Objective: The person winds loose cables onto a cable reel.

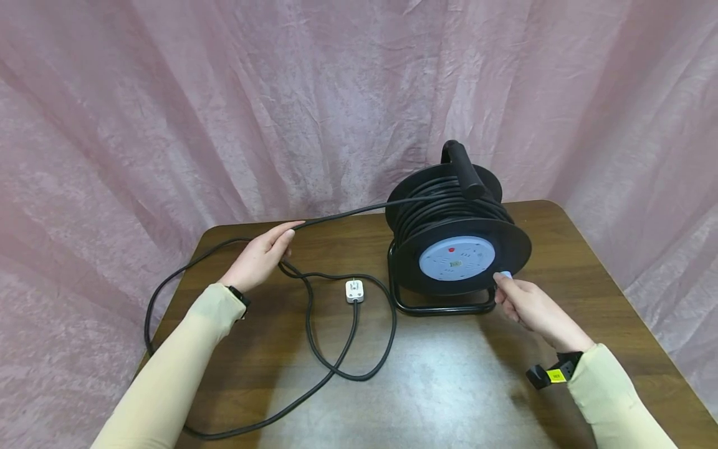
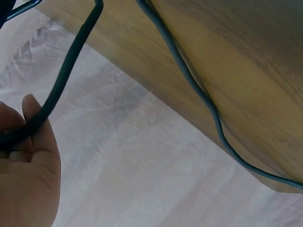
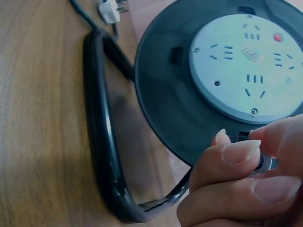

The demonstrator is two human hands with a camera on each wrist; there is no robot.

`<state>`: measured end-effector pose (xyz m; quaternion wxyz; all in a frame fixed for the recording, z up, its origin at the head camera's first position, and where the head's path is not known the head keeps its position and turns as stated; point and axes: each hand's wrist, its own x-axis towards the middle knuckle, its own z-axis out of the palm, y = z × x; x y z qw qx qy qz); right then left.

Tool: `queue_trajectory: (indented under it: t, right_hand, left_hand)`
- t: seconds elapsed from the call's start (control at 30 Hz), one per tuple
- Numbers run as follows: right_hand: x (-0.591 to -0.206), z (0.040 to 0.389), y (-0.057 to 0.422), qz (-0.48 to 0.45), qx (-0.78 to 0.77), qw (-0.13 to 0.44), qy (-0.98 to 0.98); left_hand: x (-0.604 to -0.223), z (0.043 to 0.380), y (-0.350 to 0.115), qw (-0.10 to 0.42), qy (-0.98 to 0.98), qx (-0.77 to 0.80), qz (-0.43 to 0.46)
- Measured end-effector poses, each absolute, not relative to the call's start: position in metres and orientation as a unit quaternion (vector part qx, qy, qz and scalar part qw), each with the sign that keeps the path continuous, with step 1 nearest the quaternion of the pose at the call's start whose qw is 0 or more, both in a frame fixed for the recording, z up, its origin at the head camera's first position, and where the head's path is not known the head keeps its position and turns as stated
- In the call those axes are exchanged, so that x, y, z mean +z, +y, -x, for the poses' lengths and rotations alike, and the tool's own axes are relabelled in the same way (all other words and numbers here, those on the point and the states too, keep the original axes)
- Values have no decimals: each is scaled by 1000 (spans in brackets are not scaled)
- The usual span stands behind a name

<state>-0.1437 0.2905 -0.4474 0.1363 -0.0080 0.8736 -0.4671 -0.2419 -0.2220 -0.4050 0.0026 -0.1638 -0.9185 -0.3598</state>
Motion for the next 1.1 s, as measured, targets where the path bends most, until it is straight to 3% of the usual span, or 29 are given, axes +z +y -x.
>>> queue_trajectory:
  t: [0.73, 1.1]
  right_hand:
    - [-465, 151, 271, 0, -439, 181, 880]
    - [-471, 155, 259, -6, -446, 198, 873]
  left_hand:
    - [-413, 236, -223, -52, -922, -353, 151]
    - [-421, 233, -226, -74, -896, -394, 192]
